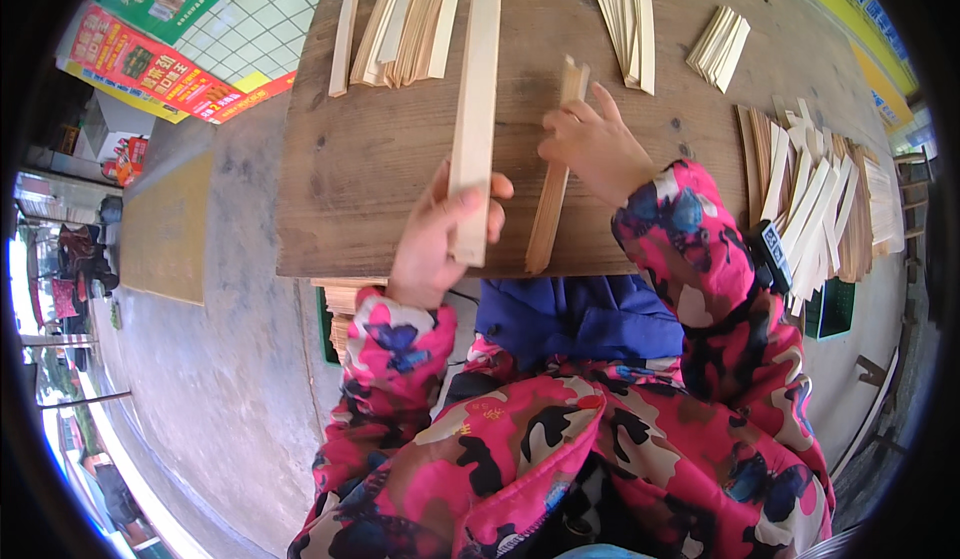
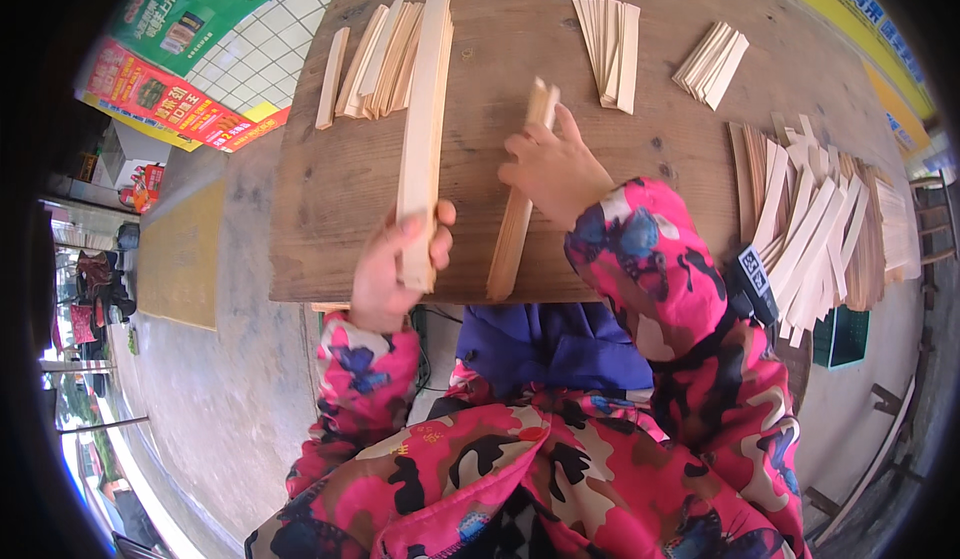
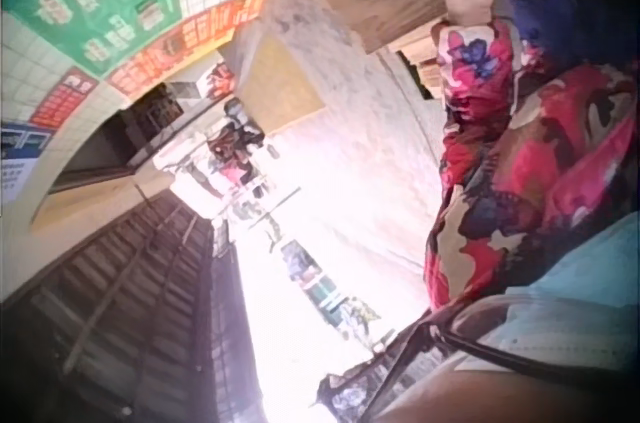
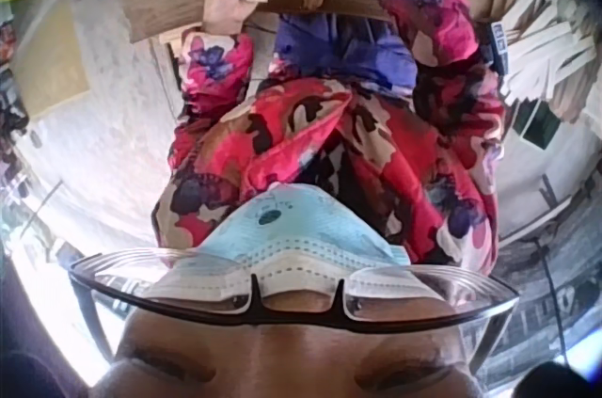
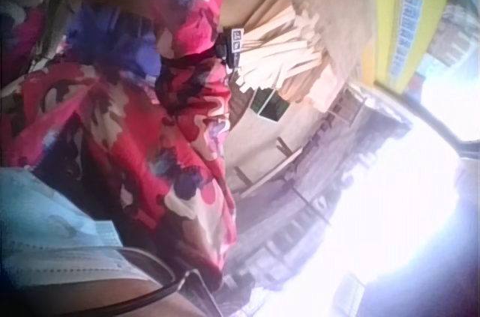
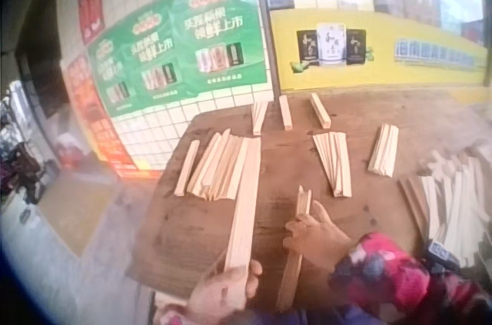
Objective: The person repeatedly picks up bundles of thin wooden sticks from a wooden table, fans them out, and separates them into smaller groups. The person handles the sticks by hand, moving them between piles on the table and into a nearby basket.
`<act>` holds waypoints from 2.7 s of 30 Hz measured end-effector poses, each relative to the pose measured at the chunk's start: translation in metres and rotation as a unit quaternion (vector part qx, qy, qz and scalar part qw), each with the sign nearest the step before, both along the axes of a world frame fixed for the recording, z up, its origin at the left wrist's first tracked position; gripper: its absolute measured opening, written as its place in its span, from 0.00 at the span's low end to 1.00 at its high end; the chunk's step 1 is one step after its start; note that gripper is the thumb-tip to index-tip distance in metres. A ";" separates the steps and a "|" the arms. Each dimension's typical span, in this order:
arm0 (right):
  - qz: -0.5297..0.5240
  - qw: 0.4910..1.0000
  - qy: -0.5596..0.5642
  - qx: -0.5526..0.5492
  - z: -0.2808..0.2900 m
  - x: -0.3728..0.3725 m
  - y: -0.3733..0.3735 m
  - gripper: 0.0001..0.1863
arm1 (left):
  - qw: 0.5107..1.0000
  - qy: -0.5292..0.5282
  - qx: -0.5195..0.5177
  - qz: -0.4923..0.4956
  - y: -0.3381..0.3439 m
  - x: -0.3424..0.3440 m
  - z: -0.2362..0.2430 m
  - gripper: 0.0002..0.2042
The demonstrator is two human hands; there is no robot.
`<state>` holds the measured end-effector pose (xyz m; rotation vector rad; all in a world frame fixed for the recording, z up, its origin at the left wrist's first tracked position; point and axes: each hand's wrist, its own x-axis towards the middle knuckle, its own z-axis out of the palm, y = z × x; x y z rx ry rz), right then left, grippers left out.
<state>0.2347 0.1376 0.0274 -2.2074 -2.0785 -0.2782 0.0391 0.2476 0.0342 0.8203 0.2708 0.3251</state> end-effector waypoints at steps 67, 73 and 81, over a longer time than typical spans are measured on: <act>-0.275 0.362 0.829 0.326 -0.072 -0.124 -0.215 0.11 | 0.957 0.262 0.081 -0.093 -0.219 -0.009 -0.056 0.16; -0.271 0.303 0.848 0.339 -0.066 -0.125 -0.219 0.11 | 0.959 0.264 0.002 -0.103 -0.213 -0.016 -0.059 0.16; -0.284 0.448 0.791 0.305 -0.072 -0.128 -0.218 0.20 | 0.968 0.236 0.033 -0.083 -0.221 -0.018 -0.066 0.18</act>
